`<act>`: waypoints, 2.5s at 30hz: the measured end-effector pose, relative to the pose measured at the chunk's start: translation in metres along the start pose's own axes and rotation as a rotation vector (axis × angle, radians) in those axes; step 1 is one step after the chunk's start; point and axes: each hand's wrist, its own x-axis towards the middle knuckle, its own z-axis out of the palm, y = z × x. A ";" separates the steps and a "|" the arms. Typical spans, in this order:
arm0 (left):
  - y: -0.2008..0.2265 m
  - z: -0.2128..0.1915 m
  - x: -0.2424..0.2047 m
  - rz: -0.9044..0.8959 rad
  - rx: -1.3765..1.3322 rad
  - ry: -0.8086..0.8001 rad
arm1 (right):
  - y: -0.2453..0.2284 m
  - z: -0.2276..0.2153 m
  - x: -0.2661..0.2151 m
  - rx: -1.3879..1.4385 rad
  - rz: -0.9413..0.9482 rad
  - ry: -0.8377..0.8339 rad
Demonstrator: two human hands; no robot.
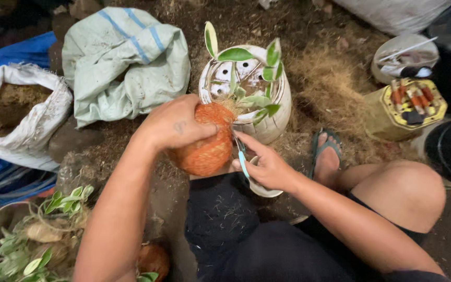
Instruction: The person holds a variegated plant attached to a coconut husk and uses shears to trim excess fibers and stems around the base. The person rotates the plant to access different sides and continues cutting until the base is neat.
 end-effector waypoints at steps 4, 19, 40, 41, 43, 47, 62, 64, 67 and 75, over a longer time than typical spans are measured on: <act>-0.001 0.005 -0.003 0.173 -0.030 0.162 | 0.005 -0.003 -0.009 0.107 0.293 0.050; -0.010 0.019 -0.015 0.207 -0.170 0.279 | 0.017 -0.004 -0.017 0.053 0.325 0.099; -0.083 0.028 0.051 0.155 -0.827 0.029 | 0.055 0.052 0.014 0.089 0.088 0.265; -0.089 0.033 0.054 0.198 -0.939 0.012 | 0.053 0.055 0.017 0.112 0.070 0.268; -0.098 0.039 0.058 0.244 -1.076 -0.037 | 0.046 0.060 0.019 0.162 0.038 0.280; -0.102 0.045 0.059 0.254 -1.209 -0.152 | 0.032 0.058 0.006 0.078 -0.094 0.358; 0.009 -0.008 0.024 0.223 0.030 0.168 | 0.013 0.039 0.010 -0.121 -0.144 0.280; 0.014 -0.007 0.024 0.243 0.078 0.228 | 0.010 0.037 0.009 -0.159 -0.103 0.230; 0.011 0.003 0.025 0.352 0.026 0.371 | 0.007 0.037 0.006 -0.199 -0.143 0.260; 0.000 0.022 0.029 0.431 -0.120 0.412 | 0.006 0.035 0.001 -0.133 -0.082 0.262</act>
